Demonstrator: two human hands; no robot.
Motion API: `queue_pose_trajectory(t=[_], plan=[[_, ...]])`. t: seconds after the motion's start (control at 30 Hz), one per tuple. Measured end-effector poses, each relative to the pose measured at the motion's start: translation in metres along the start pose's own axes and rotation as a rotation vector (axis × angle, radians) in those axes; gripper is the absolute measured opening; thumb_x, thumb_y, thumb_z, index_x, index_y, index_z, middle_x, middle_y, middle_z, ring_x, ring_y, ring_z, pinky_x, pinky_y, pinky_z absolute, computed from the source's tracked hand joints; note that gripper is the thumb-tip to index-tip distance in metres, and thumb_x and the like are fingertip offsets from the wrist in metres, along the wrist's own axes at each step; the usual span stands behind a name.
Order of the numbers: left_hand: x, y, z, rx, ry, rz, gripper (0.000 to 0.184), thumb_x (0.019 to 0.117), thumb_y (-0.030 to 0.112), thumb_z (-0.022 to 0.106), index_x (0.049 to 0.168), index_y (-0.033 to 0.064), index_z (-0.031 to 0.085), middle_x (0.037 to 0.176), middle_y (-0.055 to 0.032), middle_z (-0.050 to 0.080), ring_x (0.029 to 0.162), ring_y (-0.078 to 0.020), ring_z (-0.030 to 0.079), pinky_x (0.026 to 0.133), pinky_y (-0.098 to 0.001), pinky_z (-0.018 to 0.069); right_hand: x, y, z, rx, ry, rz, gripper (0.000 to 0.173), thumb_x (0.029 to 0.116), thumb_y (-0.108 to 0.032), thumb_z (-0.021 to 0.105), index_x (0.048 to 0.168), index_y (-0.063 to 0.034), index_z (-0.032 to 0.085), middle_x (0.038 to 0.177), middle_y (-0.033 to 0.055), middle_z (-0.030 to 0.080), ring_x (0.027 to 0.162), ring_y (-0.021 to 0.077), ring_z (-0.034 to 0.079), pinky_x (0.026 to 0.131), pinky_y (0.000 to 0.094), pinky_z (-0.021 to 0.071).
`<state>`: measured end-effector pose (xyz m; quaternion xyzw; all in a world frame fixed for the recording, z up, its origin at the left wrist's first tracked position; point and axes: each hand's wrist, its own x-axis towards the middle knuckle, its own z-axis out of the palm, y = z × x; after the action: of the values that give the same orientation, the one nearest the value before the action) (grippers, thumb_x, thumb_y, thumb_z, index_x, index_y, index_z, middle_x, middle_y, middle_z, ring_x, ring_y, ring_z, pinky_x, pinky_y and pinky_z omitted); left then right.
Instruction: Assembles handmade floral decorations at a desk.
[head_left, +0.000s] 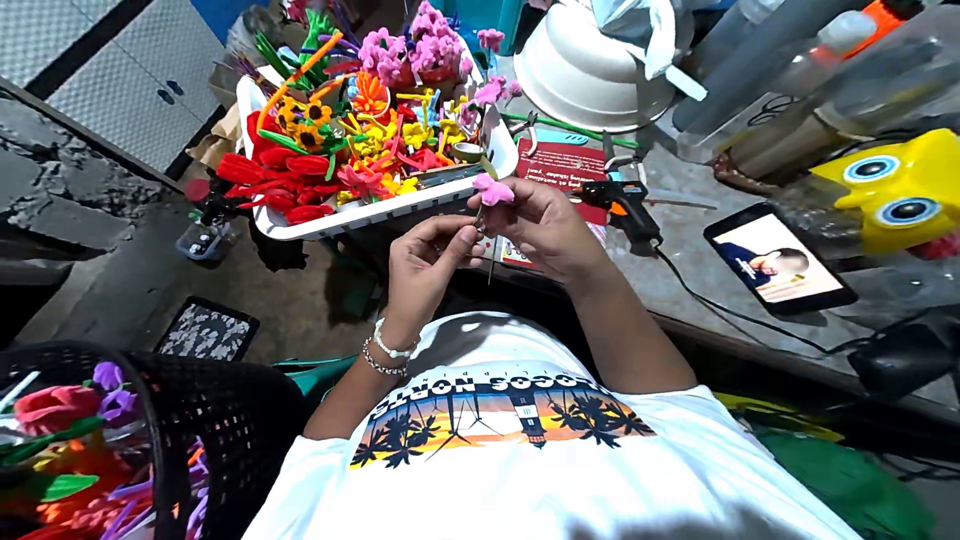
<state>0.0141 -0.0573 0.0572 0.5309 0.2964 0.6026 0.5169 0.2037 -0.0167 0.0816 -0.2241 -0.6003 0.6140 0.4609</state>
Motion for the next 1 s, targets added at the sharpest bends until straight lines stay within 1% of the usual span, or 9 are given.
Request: queue_pose_trajectory(t=[0.13,0.23,0.3,0.37,0.47,0.57,0.8,0.9,1.0], plan=[[0.0,-0.001,-0.003,-0.114,-0.076,-0.135,0.014,0.1005,0.005,0.063,0.113,0.005,0.07,0.096,-0.0033,0.071,0.078,-0.0091,0.07,0.071,-0.0252,0.0623,-0.003,0.004,0.004,-0.065,0.057,-0.103,0.02,0.094,-0.002,0.069,0.113,-0.0066,0.068,0.104,0.0011,0.07,0.087,0.0056,0.067,0.081,0.0221,0.0585],[0.001,0.001,-0.002,-0.19,-0.083,-0.233,0.012,0.1013,0.006,0.061,0.107,0.0076,0.071,0.092,-0.0015,0.072,0.076,-0.0066,0.069,0.069,-0.0227,0.0611,-0.003,0.008,0.004,0.003,0.054,-0.096,0.018,0.0946,-0.003,0.069,0.112,-0.0074,0.07,0.104,0.0013,0.071,0.089,0.0068,0.069,0.082,0.0241,0.0594],[0.001,0.001,-0.001,-0.182,-0.079,-0.237,0.012,0.1013,0.006,0.061,0.107,0.0076,0.071,0.092,-0.0017,0.072,0.075,-0.0063,0.069,0.069,-0.0224,0.0611,-0.003,0.012,0.005,0.055,0.067,-0.077,0.015,0.0959,-0.003,0.067,0.11,-0.0086,0.07,0.103,0.0003,0.072,0.087,0.0058,0.068,0.081,0.0233,0.0592],[0.0,-0.002,-0.001,-0.129,-0.079,-0.176,0.012,0.1004,0.005,0.063,0.11,0.0051,0.071,0.093,-0.0027,0.073,0.077,-0.0081,0.071,0.07,-0.0241,0.0622,-0.005,0.013,0.007,0.087,0.101,-0.062,0.014,0.0973,-0.003,0.065,0.109,-0.0078,0.07,0.101,0.0005,0.071,0.085,0.005,0.067,0.078,0.0217,0.0585],[-0.001,-0.005,0.002,0.013,-0.063,-0.041,0.015,0.098,0.001,0.065,0.113,-0.0007,0.069,0.094,-0.0046,0.074,0.078,-0.0108,0.073,0.071,-0.0269,0.0643,-0.007,0.013,0.01,0.103,0.156,-0.064,0.014,0.0982,-0.004,0.063,0.11,-0.0085,0.069,0.102,0.0005,0.07,0.085,0.0048,0.066,0.078,0.0213,0.0577],[-0.003,-0.006,0.006,0.119,-0.047,0.045,0.019,0.0959,-0.002,0.067,0.115,-0.0034,0.068,0.097,-0.0057,0.075,0.08,-0.0125,0.075,0.072,-0.0288,0.0655,-0.009,0.014,0.012,0.074,0.201,-0.083,0.015,0.0979,-0.004,0.063,0.11,-0.0104,0.068,0.102,-0.0004,0.07,0.086,0.0044,0.066,0.078,0.0214,0.0577],[-0.004,-0.005,0.009,0.154,-0.031,0.061,0.017,0.0968,-0.002,0.066,0.113,-0.0034,0.068,0.097,-0.0064,0.076,0.082,-0.0146,0.076,0.075,-0.0309,0.0666,-0.012,0.015,0.014,0.047,0.239,-0.162,0.015,0.0957,0.0,0.066,0.109,-0.0079,0.068,0.103,0.0006,0.071,0.091,0.0059,0.068,0.084,0.0238,0.0581],[-0.005,-0.006,0.008,0.243,-0.052,0.14,0.017,0.0988,0.001,0.064,0.115,-0.004,0.067,0.099,-0.006,0.076,0.085,-0.0155,0.076,0.077,-0.0328,0.0668,-0.007,0.017,0.017,0.002,0.284,-0.231,0.018,0.0916,0.006,0.067,0.106,-0.0039,0.068,0.101,-0.0003,0.072,0.092,0.0058,0.069,0.086,0.0261,0.059],[-0.003,-0.016,0.003,0.417,-0.078,0.32,0.019,0.0999,0.003,0.063,0.116,-0.0064,0.067,0.104,-0.0077,0.075,0.091,-0.0153,0.075,0.082,-0.0344,0.0653,-0.007,0.015,0.018,-0.124,0.329,-0.277,0.017,0.0888,0.009,0.067,0.105,0.0059,0.066,0.097,0.0052,0.071,0.088,0.0063,0.069,0.084,0.0259,0.0594]])
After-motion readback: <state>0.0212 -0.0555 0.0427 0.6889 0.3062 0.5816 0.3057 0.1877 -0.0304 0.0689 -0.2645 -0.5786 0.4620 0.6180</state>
